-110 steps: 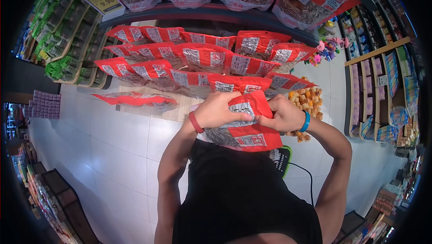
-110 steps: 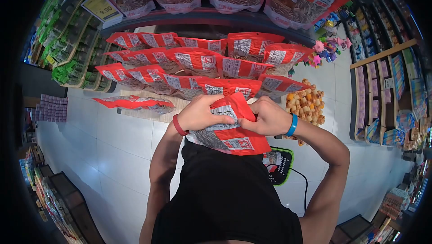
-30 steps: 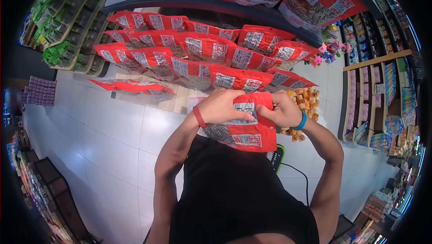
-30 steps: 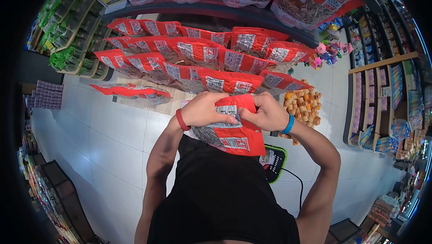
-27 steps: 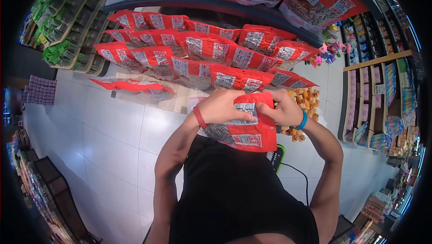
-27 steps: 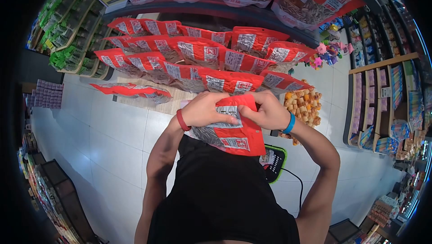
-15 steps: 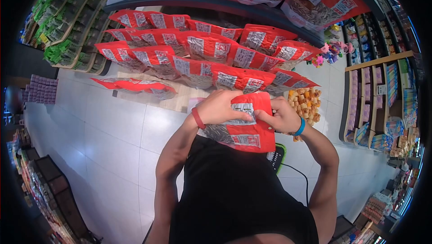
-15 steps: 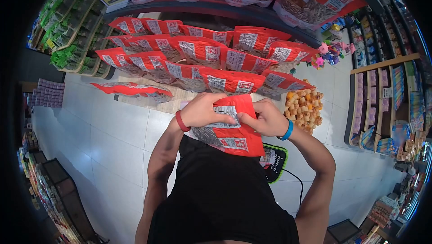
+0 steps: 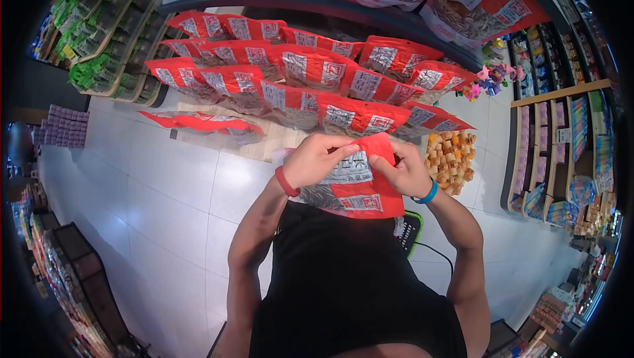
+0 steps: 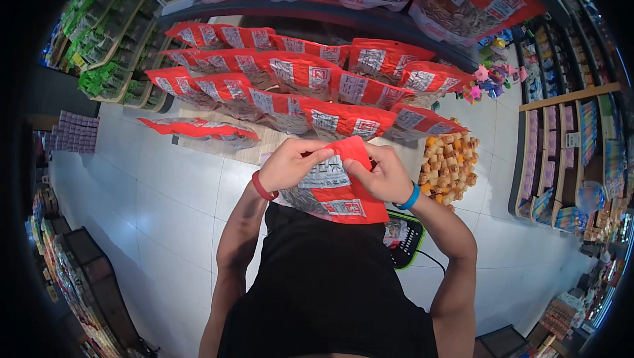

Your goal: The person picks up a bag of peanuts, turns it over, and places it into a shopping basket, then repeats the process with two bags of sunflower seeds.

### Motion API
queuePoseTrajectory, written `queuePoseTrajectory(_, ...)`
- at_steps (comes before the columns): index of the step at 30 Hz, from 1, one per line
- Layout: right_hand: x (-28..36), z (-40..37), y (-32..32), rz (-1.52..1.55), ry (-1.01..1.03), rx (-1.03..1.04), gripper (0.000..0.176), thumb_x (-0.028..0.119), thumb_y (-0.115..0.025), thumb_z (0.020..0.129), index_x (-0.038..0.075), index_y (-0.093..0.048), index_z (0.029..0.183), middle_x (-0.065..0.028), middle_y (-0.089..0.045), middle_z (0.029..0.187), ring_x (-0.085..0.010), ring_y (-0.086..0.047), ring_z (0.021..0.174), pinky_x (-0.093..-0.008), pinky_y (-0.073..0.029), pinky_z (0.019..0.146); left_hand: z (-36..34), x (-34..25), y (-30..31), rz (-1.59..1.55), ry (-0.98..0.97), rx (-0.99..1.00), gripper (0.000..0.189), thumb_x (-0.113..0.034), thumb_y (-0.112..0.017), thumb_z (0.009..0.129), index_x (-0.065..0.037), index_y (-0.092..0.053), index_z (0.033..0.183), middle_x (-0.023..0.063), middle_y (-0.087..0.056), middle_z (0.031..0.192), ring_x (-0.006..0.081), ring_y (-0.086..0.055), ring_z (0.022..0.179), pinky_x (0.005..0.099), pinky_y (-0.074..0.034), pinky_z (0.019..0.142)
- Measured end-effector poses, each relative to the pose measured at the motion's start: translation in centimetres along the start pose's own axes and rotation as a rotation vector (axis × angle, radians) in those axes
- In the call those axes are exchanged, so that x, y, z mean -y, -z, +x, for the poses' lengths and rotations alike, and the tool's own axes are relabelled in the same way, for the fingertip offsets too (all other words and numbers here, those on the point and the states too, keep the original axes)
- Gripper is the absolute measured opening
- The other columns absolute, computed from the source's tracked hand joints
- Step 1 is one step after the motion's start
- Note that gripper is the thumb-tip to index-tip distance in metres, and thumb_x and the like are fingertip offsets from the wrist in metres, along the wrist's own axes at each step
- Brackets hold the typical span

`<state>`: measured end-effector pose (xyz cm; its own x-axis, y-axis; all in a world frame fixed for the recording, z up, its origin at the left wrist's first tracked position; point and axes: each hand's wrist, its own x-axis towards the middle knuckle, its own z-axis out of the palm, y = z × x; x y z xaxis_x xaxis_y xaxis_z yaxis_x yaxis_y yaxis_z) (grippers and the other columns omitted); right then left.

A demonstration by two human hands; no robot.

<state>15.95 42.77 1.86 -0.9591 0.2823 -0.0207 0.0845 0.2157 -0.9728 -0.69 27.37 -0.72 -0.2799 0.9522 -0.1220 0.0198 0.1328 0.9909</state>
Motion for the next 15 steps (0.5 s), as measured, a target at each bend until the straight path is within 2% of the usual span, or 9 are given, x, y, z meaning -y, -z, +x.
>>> queuePoseTrajectory(2,0.0,0.0,-0.3,0.058,-0.056,0.007,0.018,0.012,-0.063,0.093,-0.001,-0.065,0.106,-0.0019,-0.066,0.08,-0.0065,-0.057,0.073,-0.0255,-0.047,0.066,-0.5,-0.2,-0.1,0.051,0.033,-0.022,0.026,-0.023,-0.061,0.096,-0.002,-0.068,0.107,0.0083,-0.058,0.069,0.0089,-0.046,0.063,0.0298,-0.041,0.058)
queuePoseTrajectory(5,-0.3,0.5,-0.3,0.103,-0.082,0.035,0.017,0.011,-0.062,0.094,0.0,-0.065,0.106,0.0002,-0.065,0.082,-0.0058,-0.055,0.074,-0.0251,-0.046,0.066,-1.1,-1.1,-0.2,0.119,0.044,-0.041,0.024,-0.019,-0.059,0.097,0.002,-0.067,0.104,0.004,-0.06,0.076,0.0067,-0.047,0.07,0.0276,-0.042,0.061)
queuePoseTrajectory(9,-0.3,0.8,-0.7,0.115,-0.032,0.026,0.016,0.01,-0.061,0.094,0.0,-0.064,0.106,0.0011,-0.064,0.082,-0.0049,-0.054,0.075,-0.0246,-0.045,0.066,-1.3,-1.5,-0.3,0.216,-0.023,-0.059,0.023,-0.019,-0.058,0.097,0.003,-0.066,0.099,0.0102,-0.056,0.073,0.0132,-0.046,0.064,0.0312,-0.04,0.059)
queuePoseTrajectory(11,-0.2,1.0,-0.6,0.106,-0.117,0.068,0.017,0.011,-0.061,0.094,0.0,-0.064,0.107,0.0011,-0.063,0.084,-0.0047,-0.053,0.077,-0.0246,-0.045,0.067,-1.4,-1.6,-0.3,0.251,-0.032,-0.05,0.023,-0.019,-0.057,0.097,0.003,-0.065,0.097,0.0118,-0.055,0.073,0.0156,-0.046,0.062,0.0321,-0.04,0.058)
queuePoseTrajectory(13,-0.9,1.1,-0.5,0.058,-0.088,0.091,0.018,0.011,-0.06,0.095,0.0,-0.063,0.108,0.001,-0.063,0.085,-0.0047,-0.053,0.077,-0.0247,-0.045,0.068,-1.2,-1.5,-0.7,0.239,-0.122,-0.127,0.025,-0.021,-0.057,0.095,0.002,-0.061,0.086,0.0197,-0.054,0.069,0.035,-0.048,0.059,0.04,-0.039,0.057)
queuePoseTrajectory(15,-0.9,1.2,-0.5,0.009,-0.061,0.11,0.019,0.012,-0.06,0.095,0.0,-0.063,0.109,0.0009,-0.063,0.086,-0.0046,-0.053,0.078,-0.0248,-0.045,0.068,-1.0,-1.2,-0.5,0.245,-0.129,-0.116,0.025,-0.021,-0.057,0.095,0.002,-0.061,0.086,0.0196,-0.053,0.068,0.034,-0.047,0.058,0.04,-0.039,0.056)
